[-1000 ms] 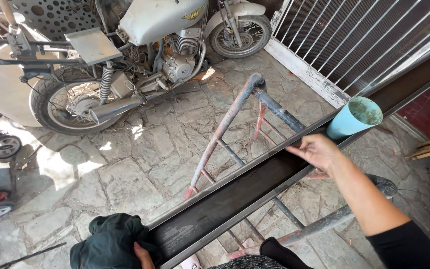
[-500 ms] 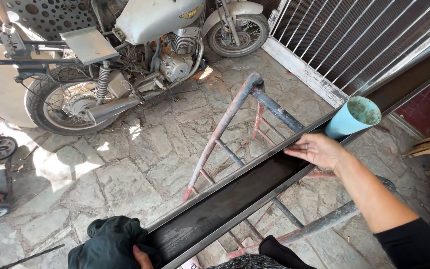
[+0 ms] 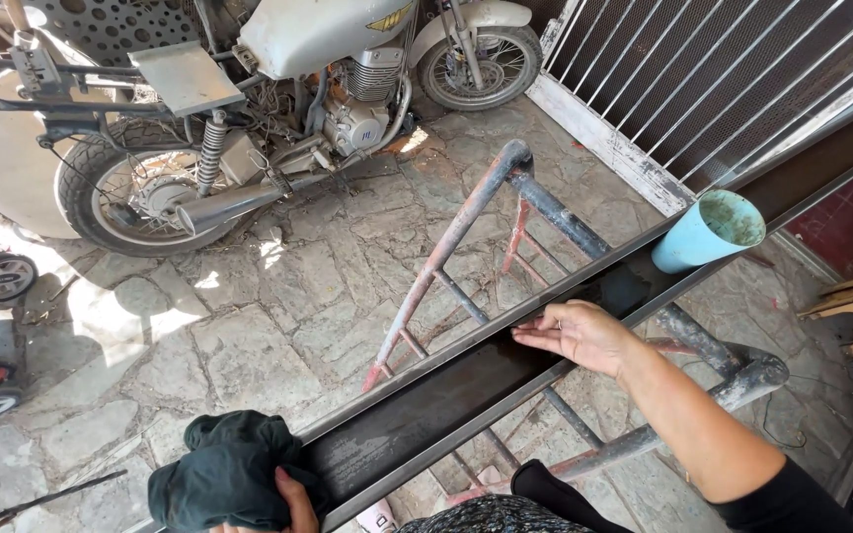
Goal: Wiping the interior surface of a long metal U-beam using a cloth and liquid from a cup to clean it.
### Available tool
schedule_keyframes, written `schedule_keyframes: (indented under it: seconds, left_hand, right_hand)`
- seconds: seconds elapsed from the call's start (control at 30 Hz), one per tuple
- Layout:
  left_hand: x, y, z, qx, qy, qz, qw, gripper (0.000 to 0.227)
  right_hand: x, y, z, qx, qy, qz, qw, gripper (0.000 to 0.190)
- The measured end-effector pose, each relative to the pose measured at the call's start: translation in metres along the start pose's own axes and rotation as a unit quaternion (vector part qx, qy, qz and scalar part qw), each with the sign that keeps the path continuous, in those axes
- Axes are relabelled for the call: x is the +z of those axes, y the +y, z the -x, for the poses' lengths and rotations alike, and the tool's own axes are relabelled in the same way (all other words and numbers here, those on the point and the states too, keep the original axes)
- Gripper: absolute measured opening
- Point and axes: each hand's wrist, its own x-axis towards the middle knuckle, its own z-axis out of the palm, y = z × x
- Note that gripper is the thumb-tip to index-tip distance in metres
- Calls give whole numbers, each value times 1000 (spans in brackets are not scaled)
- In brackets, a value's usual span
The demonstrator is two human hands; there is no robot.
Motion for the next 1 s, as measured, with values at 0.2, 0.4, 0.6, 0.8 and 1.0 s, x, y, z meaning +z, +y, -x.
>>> schedule_keyframes:
  seconds: [0.2,0.4,0.6,0.8,1.0]
  left_hand:
    - [-18,27,-24,27,5,0,1000,26]
    - [-26,31,-22,18,-18,-69,997,26]
    - [-30,36,-27,38,-10,-82,996,27]
    - [-36,42,-29,5,-44,-130,991,32]
    - [-42,39,-31,25,-71,-128,989,36]
  right_hand:
    - [22,-21,41,-36,131,118,984,51]
    - [2,-40,118,-38,29,312,949,59]
    - [-39,-25,102,-240,-148,315,906,34]
    - [-17,2,77,-365,-190,584,700,57]
    - [28,-2,77,-79,-243,679,689,87]
